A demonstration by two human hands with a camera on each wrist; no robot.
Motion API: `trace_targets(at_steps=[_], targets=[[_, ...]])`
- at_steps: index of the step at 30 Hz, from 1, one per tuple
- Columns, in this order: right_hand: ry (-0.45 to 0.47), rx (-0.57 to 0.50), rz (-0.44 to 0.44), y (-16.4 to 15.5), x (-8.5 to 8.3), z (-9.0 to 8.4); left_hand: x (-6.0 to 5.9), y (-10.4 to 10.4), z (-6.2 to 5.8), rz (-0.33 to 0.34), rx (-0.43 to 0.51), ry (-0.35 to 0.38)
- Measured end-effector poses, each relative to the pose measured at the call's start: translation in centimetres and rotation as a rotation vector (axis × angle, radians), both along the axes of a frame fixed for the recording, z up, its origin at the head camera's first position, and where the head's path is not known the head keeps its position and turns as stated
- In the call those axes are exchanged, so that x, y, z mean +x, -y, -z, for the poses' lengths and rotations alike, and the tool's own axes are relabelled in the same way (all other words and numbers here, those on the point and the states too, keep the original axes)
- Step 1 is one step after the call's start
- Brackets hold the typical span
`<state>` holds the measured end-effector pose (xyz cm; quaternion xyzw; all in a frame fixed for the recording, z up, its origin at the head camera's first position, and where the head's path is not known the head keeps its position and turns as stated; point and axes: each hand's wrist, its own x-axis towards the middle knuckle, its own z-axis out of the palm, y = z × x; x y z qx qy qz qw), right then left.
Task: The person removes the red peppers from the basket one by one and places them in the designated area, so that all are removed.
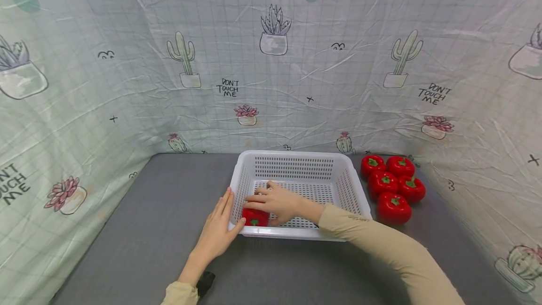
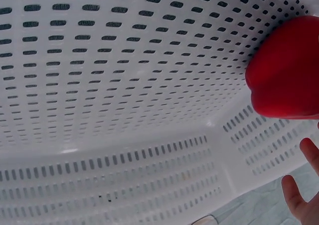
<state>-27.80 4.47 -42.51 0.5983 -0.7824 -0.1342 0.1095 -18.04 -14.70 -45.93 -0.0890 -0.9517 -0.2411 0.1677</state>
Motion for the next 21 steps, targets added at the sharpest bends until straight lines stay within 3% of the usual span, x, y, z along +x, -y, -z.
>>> trace_targets(at_steps=[14, 21], targets=[[-0.072, 0.011, -0.051, 0.35, -0.04, 0.99, 0.05, 0.11, 0.13, 0.004, -0.009, -0.007], [-0.047, 0.007, -0.043, 0.27, -0.10, 1.02, 0.01, 0.06, 0.17, 0.004, -0.003, -0.028]])
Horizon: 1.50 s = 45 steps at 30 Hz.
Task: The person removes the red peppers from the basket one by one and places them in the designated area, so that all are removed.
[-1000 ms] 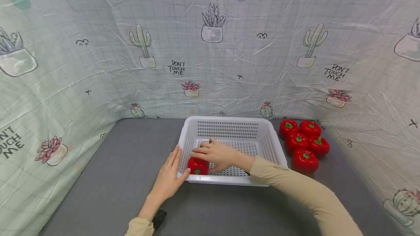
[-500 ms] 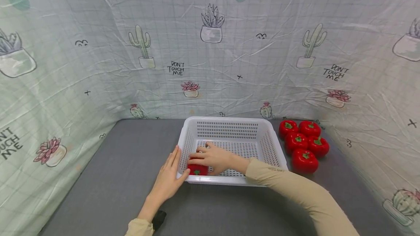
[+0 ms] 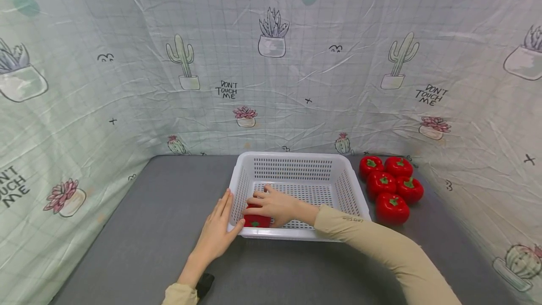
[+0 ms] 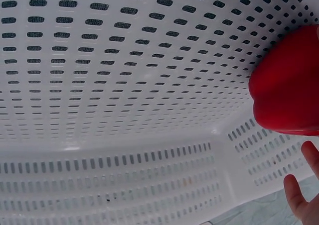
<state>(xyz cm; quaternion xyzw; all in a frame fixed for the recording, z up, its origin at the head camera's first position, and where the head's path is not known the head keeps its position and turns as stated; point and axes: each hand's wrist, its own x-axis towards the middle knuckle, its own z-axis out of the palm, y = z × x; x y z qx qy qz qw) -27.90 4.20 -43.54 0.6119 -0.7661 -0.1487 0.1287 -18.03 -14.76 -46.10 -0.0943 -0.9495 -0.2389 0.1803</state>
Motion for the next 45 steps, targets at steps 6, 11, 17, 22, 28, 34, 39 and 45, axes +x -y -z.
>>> trace_targets(at_steps=[6, 11, 17, 22, 28, 34, 39, 45], targets=[[-0.030, 0.036, 0.015, -0.2, 0.1, 0.0, -0.1, 0.0, 0.1, -0.003, 0.002, -0.013], [-0.052, 0.065, 0.021, -0.2, 0.1, 0.1, -0.1, 0.0, 0.1, 0.005, 0.002, -0.025], [-0.049, 0.063, 0.027, -0.4, 0.1, 0.1, -0.1, 0.0, 0.2, 0.000, -0.005, -0.022], [-0.027, 0.053, 0.032, -0.8, 0.1, -0.2, 0.0, -0.1, 0.1, -0.004, 0.001, -0.011], [0.000, 0.030, 0.036, -1.5, 0.1, -0.8, 0.0, -0.1, 0.1, -0.001, -0.001, -0.011], [0.029, 0.006, 0.066, -2.6, 0.1, -1.5, -0.1, 0.0, 0.0, 0.005, 0.002, -0.009], [0.078, -0.009, 0.132, -3.8, 0.4, -2.8, 0.0, 0.0, 0.0, 0.009, 0.012, -0.005], [0.124, -0.094, 0.184, -5.7, 0.8, -4.8, 0.0, 0.0, 0.0, 0.009, 0.014, -0.004]])
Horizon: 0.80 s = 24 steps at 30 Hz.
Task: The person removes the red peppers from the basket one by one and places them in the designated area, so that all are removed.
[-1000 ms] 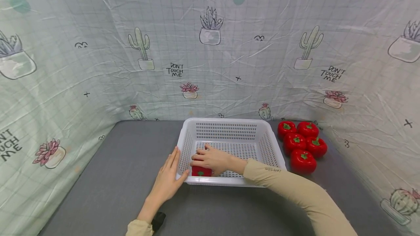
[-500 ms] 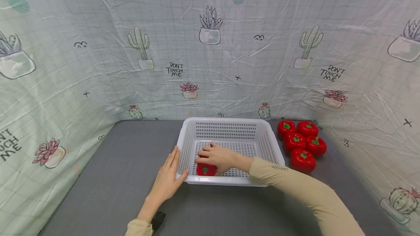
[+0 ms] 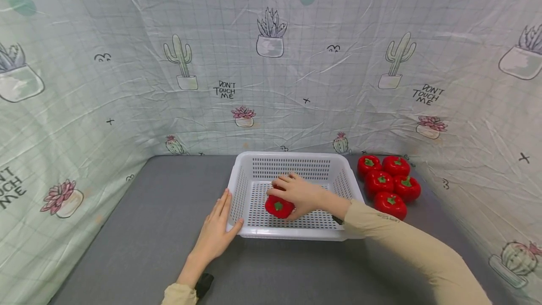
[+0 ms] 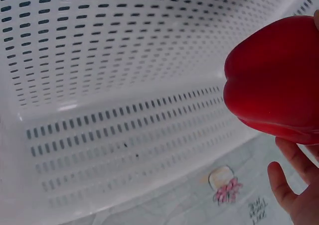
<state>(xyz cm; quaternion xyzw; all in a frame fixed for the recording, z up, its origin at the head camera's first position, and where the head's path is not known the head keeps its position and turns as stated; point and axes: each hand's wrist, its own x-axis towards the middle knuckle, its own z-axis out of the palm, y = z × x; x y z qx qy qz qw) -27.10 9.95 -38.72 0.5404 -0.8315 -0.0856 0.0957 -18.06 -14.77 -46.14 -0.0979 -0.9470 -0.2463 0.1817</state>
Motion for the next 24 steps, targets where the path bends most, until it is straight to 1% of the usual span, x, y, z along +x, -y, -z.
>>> trace_targets(at_steps=[3, 8, 15, 19, 24], targets=[[0.033, -0.079, 0.037, -1.1, 0.1, -1.0, 0.0, 0.0, 0.0, 0.002, 0.000, -0.003], [0.032, -0.157, 0.103, -2.9, -0.1, -1.8, 0.0, 0.0, 0.0, 0.002, 0.001, -0.014], [-0.011, -0.207, 0.130, -5.6, -0.4, -1.9, 0.1, -0.1, 0.0, 0.002, -0.002, -0.010], [-0.035, -0.216, 0.154, -6.8, -0.2, -2.2, 0.0, -0.1, -0.1, 0.002, -0.008, -0.008], [-0.040, -0.232, 0.192, -8.1, 0.2, -2.4, 0.0, -0.1, -0.1, 0.003, -0.001, 0.008]])
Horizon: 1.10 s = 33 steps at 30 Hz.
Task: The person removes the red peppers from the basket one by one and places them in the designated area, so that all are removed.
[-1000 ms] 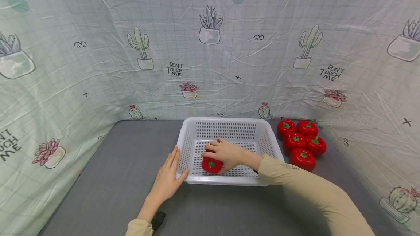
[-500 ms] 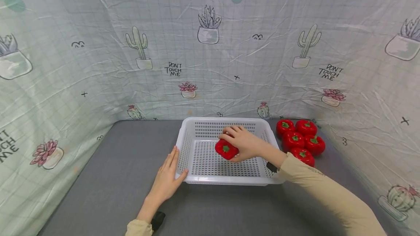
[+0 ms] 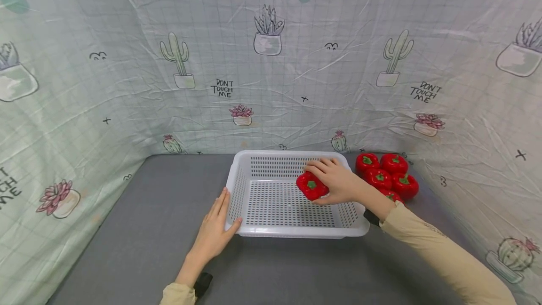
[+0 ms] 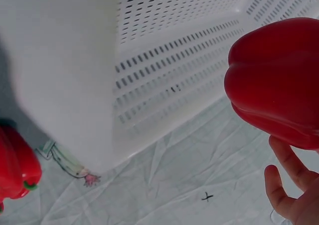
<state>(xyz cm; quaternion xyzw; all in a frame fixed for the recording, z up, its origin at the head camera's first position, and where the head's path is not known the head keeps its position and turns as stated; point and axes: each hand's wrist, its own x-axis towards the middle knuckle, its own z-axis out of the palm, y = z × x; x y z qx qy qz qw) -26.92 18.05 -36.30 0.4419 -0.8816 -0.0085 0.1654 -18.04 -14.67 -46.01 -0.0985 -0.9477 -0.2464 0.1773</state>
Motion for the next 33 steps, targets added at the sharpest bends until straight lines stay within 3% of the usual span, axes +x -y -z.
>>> trace_targets(at_steps=[24, 33], targets=[[-0.186, -0.249, 0.087, -6.2, 1.6, 1.3, 0.2, 0.1, 0.0, -0.003, 0.000, -0.001], [-0.134, -0.265, 0.229, -9.0, 3.1, 1.5, 0.1, 0.1, 0.0, -0.001, 0.004, 0.005]])
